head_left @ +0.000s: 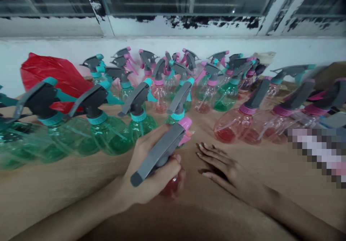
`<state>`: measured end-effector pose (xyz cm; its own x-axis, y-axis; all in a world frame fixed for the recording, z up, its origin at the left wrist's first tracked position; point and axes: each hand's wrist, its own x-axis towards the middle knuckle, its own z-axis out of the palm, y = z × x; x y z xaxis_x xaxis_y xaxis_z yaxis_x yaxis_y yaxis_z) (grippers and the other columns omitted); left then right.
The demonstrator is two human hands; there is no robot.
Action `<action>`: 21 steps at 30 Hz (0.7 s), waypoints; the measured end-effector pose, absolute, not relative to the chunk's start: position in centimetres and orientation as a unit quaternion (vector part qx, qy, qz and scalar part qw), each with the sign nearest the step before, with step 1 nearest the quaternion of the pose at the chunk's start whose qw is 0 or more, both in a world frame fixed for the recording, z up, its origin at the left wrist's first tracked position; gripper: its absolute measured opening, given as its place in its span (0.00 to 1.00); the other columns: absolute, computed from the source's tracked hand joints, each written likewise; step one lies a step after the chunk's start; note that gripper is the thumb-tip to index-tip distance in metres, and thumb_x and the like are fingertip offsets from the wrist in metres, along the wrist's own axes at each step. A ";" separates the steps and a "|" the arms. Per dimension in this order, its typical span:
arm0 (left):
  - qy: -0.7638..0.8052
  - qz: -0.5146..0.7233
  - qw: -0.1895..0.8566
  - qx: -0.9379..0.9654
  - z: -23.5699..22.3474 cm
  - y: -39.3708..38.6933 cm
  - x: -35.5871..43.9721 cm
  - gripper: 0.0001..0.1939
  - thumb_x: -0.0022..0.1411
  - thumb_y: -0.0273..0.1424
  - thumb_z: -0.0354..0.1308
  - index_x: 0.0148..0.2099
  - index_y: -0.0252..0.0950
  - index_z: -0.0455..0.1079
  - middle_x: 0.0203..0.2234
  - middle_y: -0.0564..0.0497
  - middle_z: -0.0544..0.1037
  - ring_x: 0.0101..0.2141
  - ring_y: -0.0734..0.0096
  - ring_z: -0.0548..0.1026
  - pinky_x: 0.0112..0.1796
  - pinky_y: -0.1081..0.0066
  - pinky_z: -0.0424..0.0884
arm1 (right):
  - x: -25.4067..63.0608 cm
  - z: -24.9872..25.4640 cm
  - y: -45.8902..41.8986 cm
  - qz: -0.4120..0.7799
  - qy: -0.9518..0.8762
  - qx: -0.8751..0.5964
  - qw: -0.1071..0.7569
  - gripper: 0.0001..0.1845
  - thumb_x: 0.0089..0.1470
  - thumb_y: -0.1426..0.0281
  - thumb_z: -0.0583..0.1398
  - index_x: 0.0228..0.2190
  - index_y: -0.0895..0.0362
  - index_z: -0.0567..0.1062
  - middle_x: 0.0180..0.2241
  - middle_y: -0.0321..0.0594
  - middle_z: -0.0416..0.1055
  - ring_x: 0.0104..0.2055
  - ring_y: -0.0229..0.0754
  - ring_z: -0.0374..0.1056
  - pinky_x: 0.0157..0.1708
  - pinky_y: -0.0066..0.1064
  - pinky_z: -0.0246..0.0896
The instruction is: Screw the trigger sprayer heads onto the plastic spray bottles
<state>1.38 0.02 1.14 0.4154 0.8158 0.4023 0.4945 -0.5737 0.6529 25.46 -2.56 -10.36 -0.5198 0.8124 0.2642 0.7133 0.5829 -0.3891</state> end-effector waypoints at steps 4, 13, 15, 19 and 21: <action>0.373 0.391 0.262 0.800 1.1 0.1 1.7 0.14 0.47 0.22 0.50 0.36 0.43 0.65 0.28 0.55 0.72 0.28 0.69 0.72 0.33 0.69 0.72 | 25.5 -10.3 -2.5 0.119 -0.866 -0.441 0.201 0.27 0.60 0.64 0.54 0.59 0.51 0.58 0.61 0.39 0.56 0.63 0.46 0.51 0.60 0.48 0.50; 0.352 0.395 0.271 0.804 0.7 0.0 1.7 0.12 0.52 0.22 0.50 0.38 0.42 0.66 0.30 0.53 0.71 0.30 0.68 0.72 0.35 0.67 0.71 | 25.6 -10.3 -2.5 0.116 -0.868 -0.443 0.191 0.27 0.60 0.63 0.54 0.59 0.51 0.57 0.61 0.39 0.55 0.63 0.46 0.50 0.61 0.47 0.50; 0.354 0.394 0.275 0.802 0.7 0.0 1.6 0.12 0.52 0.22 0.50 0.38 0.43 0.66 0.30 0.53 0.71 0.30 0.68 0.72 0.35 0.67 0.71 | 25.6 -10.2 -2.5 0.118 -0.868 -0.442 0.193 0.27 0.60 0.64 0.54 0.59 0.51 0.58 0.61 0.39 0.56 0.63 0.46 0.50 0.61 0.47 0.50; 0.364 0.390 0.270 0.801 0.7 0.0 1.5 0.10 0.52 0.24 0.51 0.37 0.43 0.65 0.28 0.54 0.71 0.28 0.67 0.72 0.33 0.67 0.72 | 25.6 -10.0 -2.6 0.121 -0.867 -0.440 0.202 0.28 0.60 0.64 0.55 0.60 0.50 0.57 0.61 0.38 0.56 0.63 0.46 0.51 0.61 0.47 0.49; 0.369 0.387 0.268 0.802 0.8 0.0 1.6 0.10 0.52 0.25 0.51 0.37 0.43 0.65 0.28 0.54 0.72 0.29 0.67 0.72 0.34 0.67 0.72 | 25.5 -10.0 -2.6 0.121 -0.866 -0.441 0.202 0.28 0.60 0.65 0.55 0.60 0.50 0.57 0.61 0.39 0.56 0.63 0.46 0.51 0.61 0.48 0.49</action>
